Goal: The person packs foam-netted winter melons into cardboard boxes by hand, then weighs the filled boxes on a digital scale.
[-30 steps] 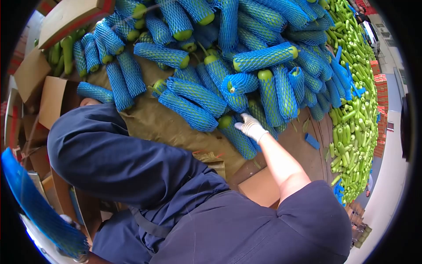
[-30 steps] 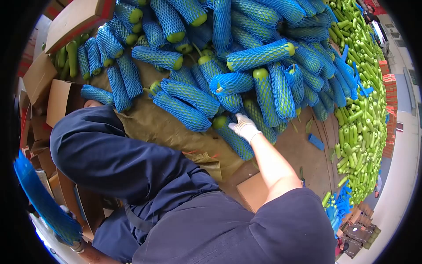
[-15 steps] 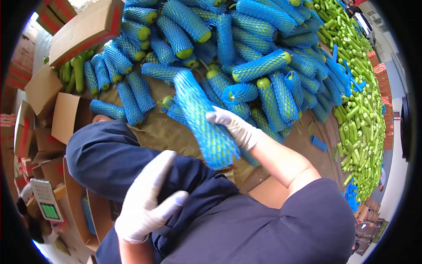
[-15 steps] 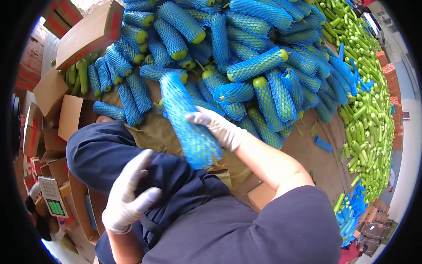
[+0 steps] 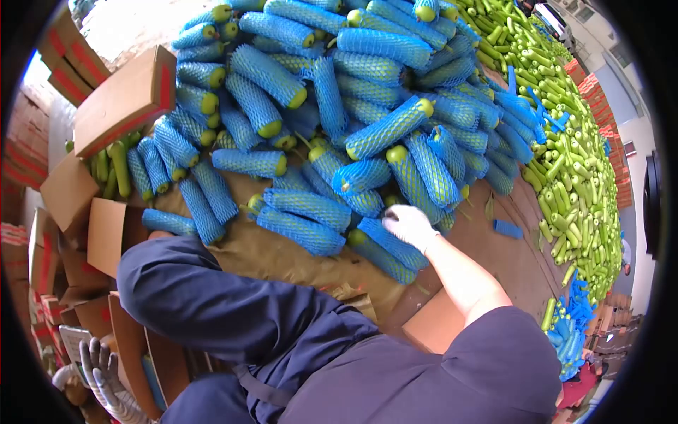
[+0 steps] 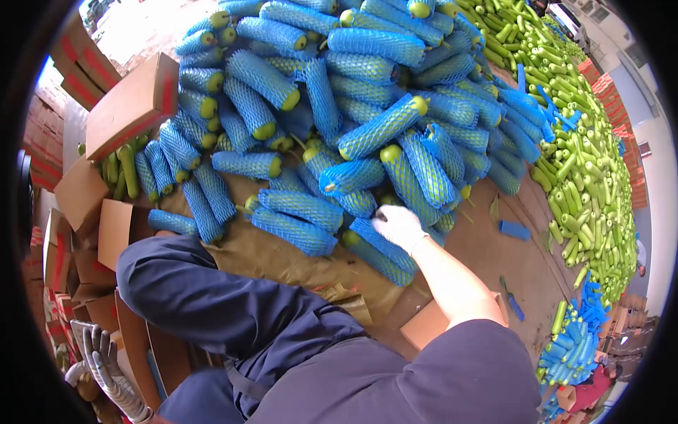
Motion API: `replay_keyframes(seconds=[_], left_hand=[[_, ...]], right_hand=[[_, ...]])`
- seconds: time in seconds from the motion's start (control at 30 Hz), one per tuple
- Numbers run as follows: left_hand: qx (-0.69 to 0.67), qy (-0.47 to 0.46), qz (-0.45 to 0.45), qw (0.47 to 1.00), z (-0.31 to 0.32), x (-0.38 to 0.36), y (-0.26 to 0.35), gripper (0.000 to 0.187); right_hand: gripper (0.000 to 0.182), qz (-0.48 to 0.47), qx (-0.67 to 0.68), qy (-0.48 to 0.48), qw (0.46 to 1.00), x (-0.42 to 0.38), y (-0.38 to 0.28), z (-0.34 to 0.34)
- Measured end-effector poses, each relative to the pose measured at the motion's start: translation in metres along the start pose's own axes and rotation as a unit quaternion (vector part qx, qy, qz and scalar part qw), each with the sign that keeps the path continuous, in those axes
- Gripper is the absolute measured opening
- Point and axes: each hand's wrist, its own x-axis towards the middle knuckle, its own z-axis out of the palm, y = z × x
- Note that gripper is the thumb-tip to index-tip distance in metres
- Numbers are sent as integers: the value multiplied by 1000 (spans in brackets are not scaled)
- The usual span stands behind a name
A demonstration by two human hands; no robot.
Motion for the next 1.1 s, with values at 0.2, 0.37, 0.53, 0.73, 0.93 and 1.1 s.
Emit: replay_keyframes(seconds=[0.2, 0.37, 0.53, 0.73, 0.93, 1.1], left_hand=[[-1, 25, 13, 1000, -59, 3, -43, 54], [-20, 75, 5, 997, -84, -10, -59, 53], [-30, 101, -19, 994, -92, -14, -69, 52], [29, 128, -53, 990, -118, -33, -72, 54], [33, 177, -137, 974, -162, -58, -83, 51], [60, 160, -204, 964, -204, -66, -95, 52]], right_hand=[[59, -25, -37, 421, 906, 82, 31, -117], [72, -43, -68, 394, 916, 118, 28, -131], [70, -99, 87, 251, 959, 165, -52, -97], [77, 50, 181, 273, 944, 259, -109, -78], [78, 191, 220, 273, 917, 332, -122, -66], [64, 24, 495, 194, 847, 301, -97, -86]])
